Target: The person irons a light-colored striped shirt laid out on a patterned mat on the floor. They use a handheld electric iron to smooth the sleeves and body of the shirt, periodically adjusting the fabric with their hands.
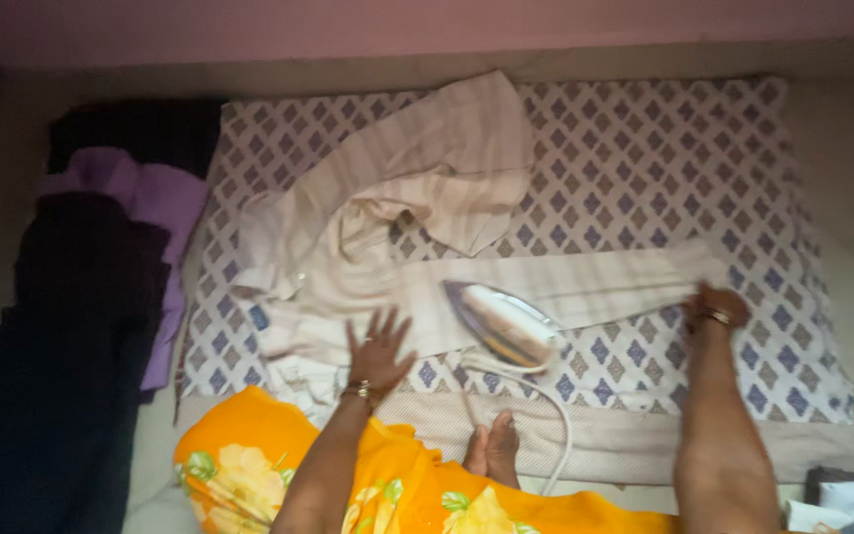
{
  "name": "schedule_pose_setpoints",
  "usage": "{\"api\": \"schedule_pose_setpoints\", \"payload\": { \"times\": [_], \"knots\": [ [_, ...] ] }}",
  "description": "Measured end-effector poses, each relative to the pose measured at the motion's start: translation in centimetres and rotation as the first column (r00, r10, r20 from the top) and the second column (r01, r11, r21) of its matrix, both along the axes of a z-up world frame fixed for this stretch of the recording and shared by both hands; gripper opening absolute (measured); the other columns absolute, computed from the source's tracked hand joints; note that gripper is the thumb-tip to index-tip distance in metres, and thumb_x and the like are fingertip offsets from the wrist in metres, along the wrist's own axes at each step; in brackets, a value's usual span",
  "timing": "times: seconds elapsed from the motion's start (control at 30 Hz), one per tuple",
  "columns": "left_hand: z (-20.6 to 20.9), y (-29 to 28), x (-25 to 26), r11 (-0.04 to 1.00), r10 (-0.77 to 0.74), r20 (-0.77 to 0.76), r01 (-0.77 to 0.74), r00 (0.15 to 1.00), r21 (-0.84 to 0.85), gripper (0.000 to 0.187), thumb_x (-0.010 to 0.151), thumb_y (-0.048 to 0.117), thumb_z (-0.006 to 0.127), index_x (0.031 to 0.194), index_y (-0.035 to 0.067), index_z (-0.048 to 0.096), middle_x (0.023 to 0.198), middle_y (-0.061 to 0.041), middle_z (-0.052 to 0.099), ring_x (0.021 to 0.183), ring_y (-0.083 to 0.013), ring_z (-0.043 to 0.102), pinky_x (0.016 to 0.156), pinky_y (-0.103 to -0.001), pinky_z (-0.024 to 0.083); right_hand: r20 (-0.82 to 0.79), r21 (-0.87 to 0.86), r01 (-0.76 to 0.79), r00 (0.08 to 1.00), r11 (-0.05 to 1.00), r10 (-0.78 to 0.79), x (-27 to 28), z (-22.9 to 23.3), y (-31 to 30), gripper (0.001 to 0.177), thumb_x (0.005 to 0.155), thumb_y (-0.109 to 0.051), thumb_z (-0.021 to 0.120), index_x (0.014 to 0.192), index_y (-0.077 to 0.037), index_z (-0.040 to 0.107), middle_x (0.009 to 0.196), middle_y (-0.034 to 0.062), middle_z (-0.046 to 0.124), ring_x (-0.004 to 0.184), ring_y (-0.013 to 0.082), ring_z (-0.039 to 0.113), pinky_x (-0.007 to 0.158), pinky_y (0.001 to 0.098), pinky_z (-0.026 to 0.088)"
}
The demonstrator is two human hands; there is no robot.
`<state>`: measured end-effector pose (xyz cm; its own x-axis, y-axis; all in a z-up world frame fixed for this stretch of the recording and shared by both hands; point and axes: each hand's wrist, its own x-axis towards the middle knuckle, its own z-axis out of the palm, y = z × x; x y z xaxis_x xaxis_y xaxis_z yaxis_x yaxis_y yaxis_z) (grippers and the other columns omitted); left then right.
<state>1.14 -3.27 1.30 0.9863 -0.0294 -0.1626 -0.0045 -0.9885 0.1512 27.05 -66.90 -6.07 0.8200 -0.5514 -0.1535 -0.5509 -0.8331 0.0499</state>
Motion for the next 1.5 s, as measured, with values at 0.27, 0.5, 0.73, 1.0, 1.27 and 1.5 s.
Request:
{"api": "schedule_pose_setpoints", "payload": {
  "times": [0.27, 0.5, 0.73, 1.0, 1.27, 1.5],
  "knots": [
    [1.5, -1.5, -0.4, 0.996, -0.062, 0.035, 0.064, 0.997, -0.060, 0.072, 0.092, 0.062, 0.050, 0.156, 0.033, 0.034, 0.169, 0.003, 0.019, 0.156, -0.0249, 0.015, 0.117, -0.073, -0.005, 0.583, 0.395, 0.238, 0.682, 0.887, -0.443, -5.9, 9.1, 4.0, 0.047, 0.082, -0.025, 0.079, 0.121, -0.007, 0.061, 0.111, 0.0187, 0.068, 0.093, 0.0330, 0.068, 0.078, 0.0439, 0.054],
    [1.7, -1.2, -1.4, 0.996, -0.055, 0.018, 0.056, 0.998, -0.074, 0.076, 0.090, 0.063, 0.049, 0.158, 0.032, 0.031, 0.169, 0.004, 0.017, 0.155, -0.0237, 0.014, 0.116, -0.074, -0.006, 0.256, 0.869, -0.375, 0.898, 0.322, 0.357, -6.0, 15.0, 19.8, 0.048, 0.093, -0.027, 0.068, 0.137, -0.010, 0.060, 0.108, 0.0131, 0.073, 0.092, 0.0221, 0.070, 0.081, 0.0355, 0.060],
    [1.5, 0.1, -3.5, 0.994, -0.081, 0.051, 0.085, 0.995, -0.074, 0.075, 0.091, 0.063, 0.047, 0.157, 0.032, 0.030, 0.169, 0.001, 0.016, 0.156, -0.0254, 0.011, 0.115, -0.075, -0.005, -0.034, 0.257, -0.765, 0.604, 0.591, 0.796, -14.2, 16.6, 32.4, 0.073, 0.091, -0.046, 0.066, 0.156, -0.035, 0.033, 0.105, 0.0129, 0.078, 0.089, 0.0325, 0.076, 0.074, 0.0474, 0.060],
    [0.9, 0.7, -3.4, 0.988, -0.070, 0.051, 0.076, 0.996, -0.133, 0.075, 0.092, 0.063, 0.045, 0.158, 0.030, 0.031, 0.169, 0.000, 0.017, 0.155, -0.0265, 0.012, 0.116, -0.073, -0.005, 0.089, 0.176, -0.894, 0.431, 0.412, 0.898, -13.2, 17.3, 36.3, 0.078, 0.090, -0.045, 0.066, 0.157, -0.037, 0.026, 0.101, 0.0139, 0.076, 0.086, 0.0389, 0.073, 0.064, 0.0541, 0.055],
    [0.7, 0.6, -3.0, 0.982, -0.074, 0.056, 0.083, 0.996, -0.170, 0.074, 0.091, 0.061, 0.046, 0.157, 0.029, 0.034, 0.169, -0.001, 0.018, 0.155, -0.0269, 0.014, 0.116, -0.073, -0.003, 0.044, 0.171, -0.880, 0.456, 0.443, 0.889, -9.8, 16.5, 40.5, 0.067, 0.096, -0.042, 0.063, 0.154, -0.032, 0.031, 0.092, 0.0165, 0.076, 0.079, 0.0406, 0.072, 0.062, 0.0542, 0.055],
    [0.8, 0.3, -3.4, 0.987, -0.074, 0.029, 0.078, 0.997, -0.142, 0.073, 0.093, 0.062, 0.044, 0.157, 0.029, 0.033, 0.170, 0.000, 0.019, 0.156, -0.0261, 0.014, 0.117, -0.072, -0.004, -0.152, 0.315, -0.727, 0.596, 0.610, 0.789, -11.3, 17.1, 41.4, 0.065, 0.101, -0.042, 0.055, 0.158, -0.034, 0.025, 0.088, 0.0162, 0.078, 0.073, 0.0360, 0.077, 0.061, 0.0487, 0.061]
  ]
}}
